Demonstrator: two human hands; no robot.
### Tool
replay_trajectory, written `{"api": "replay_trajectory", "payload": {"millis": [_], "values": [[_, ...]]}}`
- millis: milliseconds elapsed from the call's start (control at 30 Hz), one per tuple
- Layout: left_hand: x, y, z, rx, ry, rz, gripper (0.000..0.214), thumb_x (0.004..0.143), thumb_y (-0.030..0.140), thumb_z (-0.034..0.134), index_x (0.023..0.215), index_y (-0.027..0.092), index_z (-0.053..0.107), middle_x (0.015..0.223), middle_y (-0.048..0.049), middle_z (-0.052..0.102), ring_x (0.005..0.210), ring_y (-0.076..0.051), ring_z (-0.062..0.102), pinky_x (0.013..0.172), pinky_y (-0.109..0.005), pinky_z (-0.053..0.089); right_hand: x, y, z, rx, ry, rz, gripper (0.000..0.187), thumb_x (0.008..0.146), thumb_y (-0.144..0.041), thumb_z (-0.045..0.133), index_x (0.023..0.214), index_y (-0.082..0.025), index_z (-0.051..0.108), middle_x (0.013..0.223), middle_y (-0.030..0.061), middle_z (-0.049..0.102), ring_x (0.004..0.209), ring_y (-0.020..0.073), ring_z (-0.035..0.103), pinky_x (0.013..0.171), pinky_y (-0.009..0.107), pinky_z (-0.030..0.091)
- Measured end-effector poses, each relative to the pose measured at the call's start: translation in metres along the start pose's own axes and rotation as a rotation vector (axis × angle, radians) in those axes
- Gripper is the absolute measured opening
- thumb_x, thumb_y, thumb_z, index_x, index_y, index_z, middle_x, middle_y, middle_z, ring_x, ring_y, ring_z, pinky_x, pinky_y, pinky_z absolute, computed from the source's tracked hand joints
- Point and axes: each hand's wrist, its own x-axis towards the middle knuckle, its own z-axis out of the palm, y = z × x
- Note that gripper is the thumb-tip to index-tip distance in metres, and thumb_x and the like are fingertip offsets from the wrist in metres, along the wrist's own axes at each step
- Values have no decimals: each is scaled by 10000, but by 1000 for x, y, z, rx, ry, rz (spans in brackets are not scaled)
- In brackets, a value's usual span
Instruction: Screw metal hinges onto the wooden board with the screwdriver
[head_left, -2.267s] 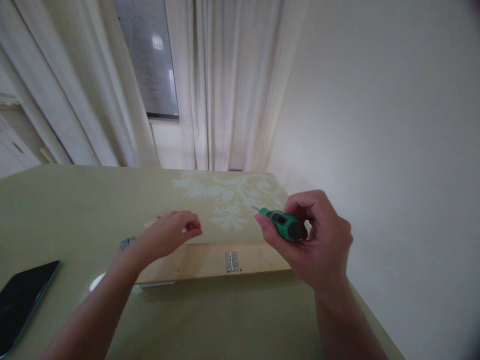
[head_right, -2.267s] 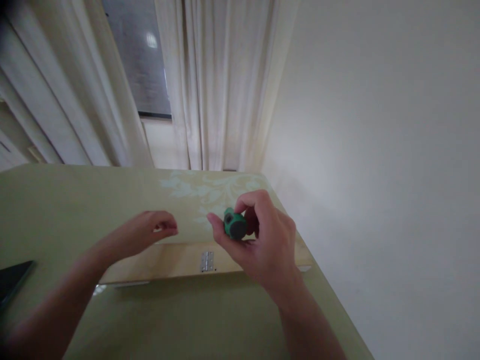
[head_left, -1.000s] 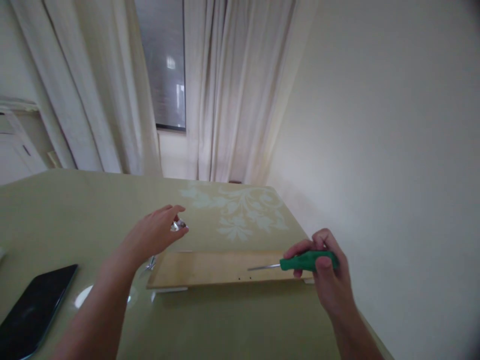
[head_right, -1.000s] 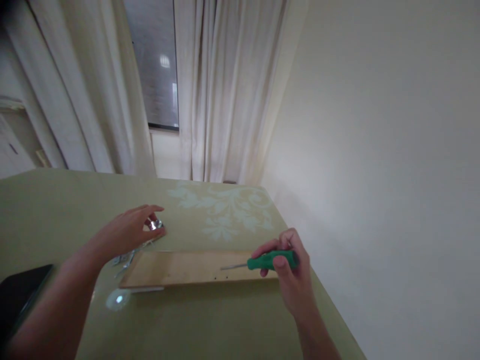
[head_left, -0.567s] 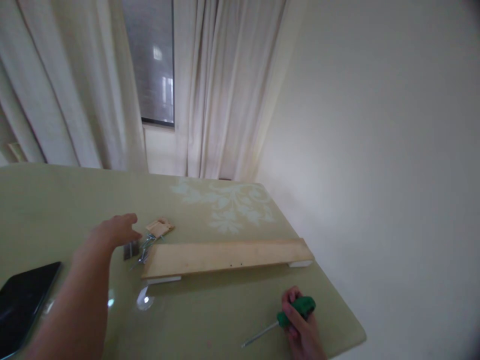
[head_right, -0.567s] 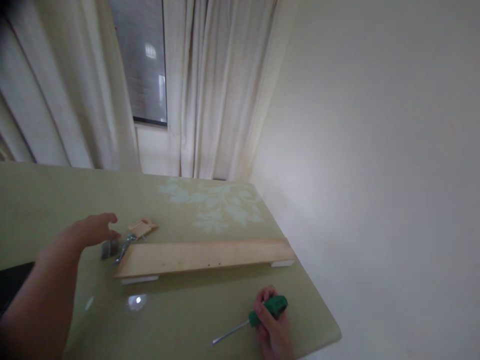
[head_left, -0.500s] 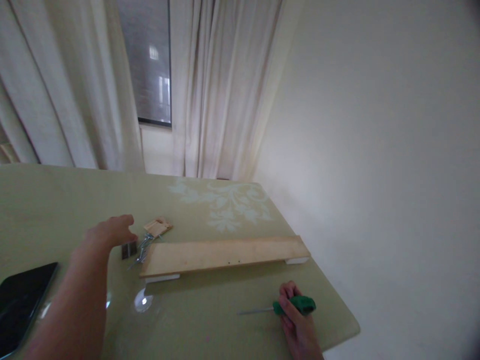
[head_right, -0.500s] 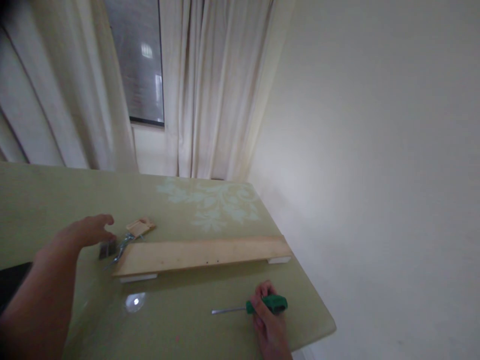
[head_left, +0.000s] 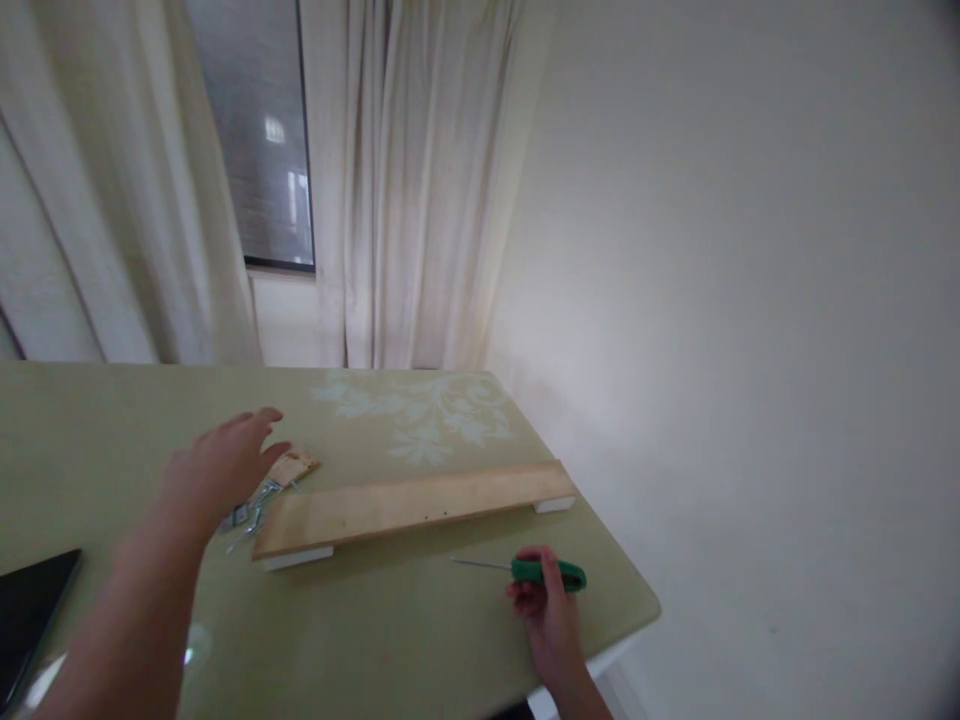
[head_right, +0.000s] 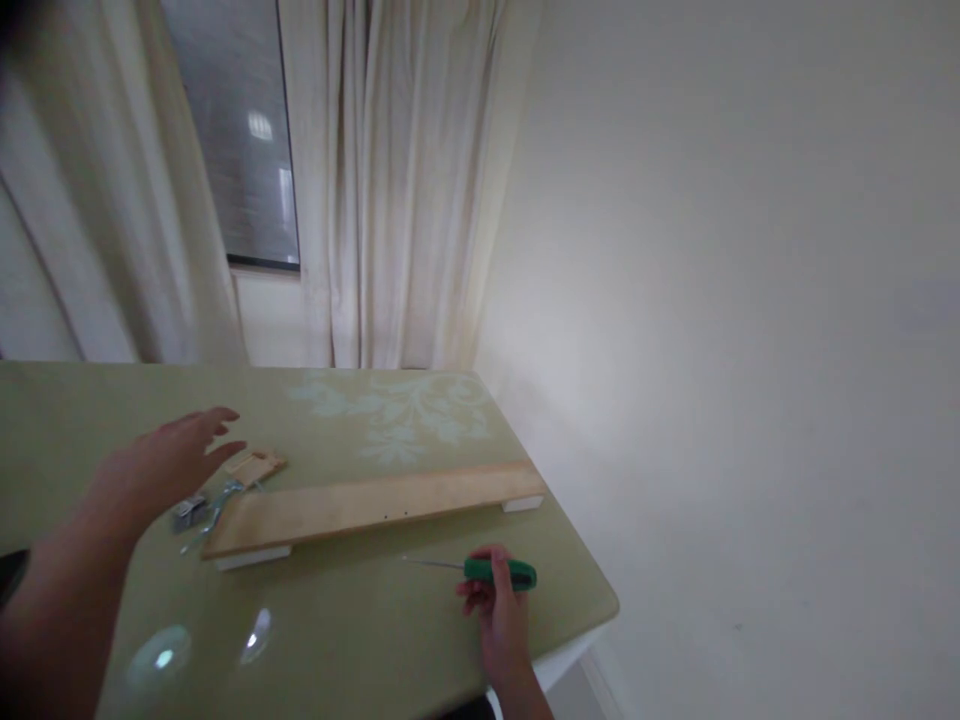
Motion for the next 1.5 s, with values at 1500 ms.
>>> {"api": "replay_trajectory", "payload": {"millis": [1500], "values": [[-114,58,52,-333,418,-226,336,994,411,408,1069,193,653,1078,-123,684,1053,-290,662,1005,-459,521,-8,10,-10,-411,-377,-303,344,777,-492,865,792,-221,653,679,24,744,637,202,687,632,295,537]]}}
